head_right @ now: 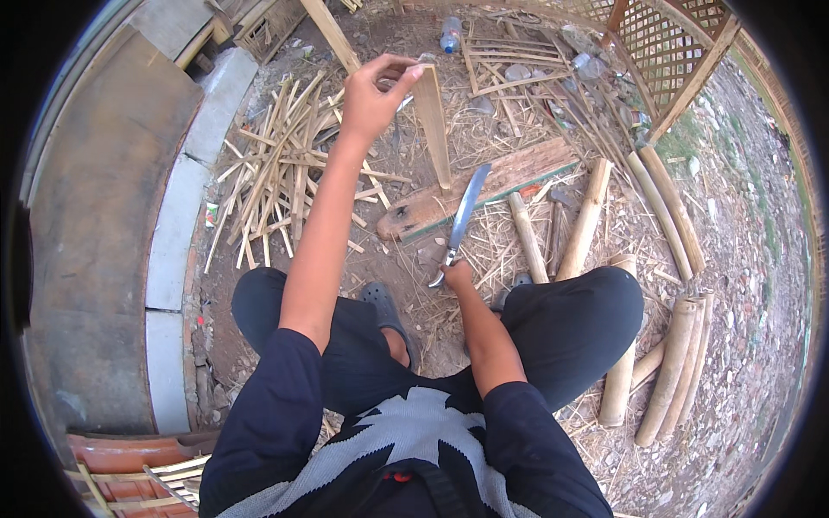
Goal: The person shapes pieces of bamboo by hand using a machete, trimming the edges and interior of cylindrical and flat bamboo segments while working outdoors.
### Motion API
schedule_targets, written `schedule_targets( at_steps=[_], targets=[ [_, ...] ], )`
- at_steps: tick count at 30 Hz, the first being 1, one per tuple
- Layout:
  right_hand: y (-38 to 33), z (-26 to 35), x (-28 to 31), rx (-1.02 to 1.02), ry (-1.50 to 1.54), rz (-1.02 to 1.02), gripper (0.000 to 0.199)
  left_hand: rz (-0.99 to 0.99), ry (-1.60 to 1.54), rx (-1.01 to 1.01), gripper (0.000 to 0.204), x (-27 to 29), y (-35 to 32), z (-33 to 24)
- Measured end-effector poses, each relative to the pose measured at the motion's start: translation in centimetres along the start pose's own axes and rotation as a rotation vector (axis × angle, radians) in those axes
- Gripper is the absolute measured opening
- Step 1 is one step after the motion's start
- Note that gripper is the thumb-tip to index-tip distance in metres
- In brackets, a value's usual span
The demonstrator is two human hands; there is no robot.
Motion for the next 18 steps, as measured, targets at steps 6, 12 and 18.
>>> schedule_targets(
  at_steps=[6, 12, 18],
  targets=[
    [-3.8, 2.0, -0.8, 0.227, -0.116, -0.161, 0.039, 0.014, 0.080, -0.006, 0.026, 1.3, -0.9, 0.7],
    [-1.8, 0.8, -1.3, -0.038, -0.027, -0.027, 0.035, -0.027, 0.038, -0.016, 0.024, 0.9, -0.4, 0.2],
    [-1.9, 0.5, -2.1, -0.130, 0.116, 0.056, 0.030, -0.081, 0.040, 0.037, 0.020, 2.3, -0.6, 0.5]
  ],
)
Point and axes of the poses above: each hand's wrist, its own y-axis towards the middle knuckle, its own x-axis out of the back of the hand, z = x × y, the point moved 4 cm from there along y, towards the middle knuckle, and after that the axes turned 12 degrees about -z, right-handed, at the moved point
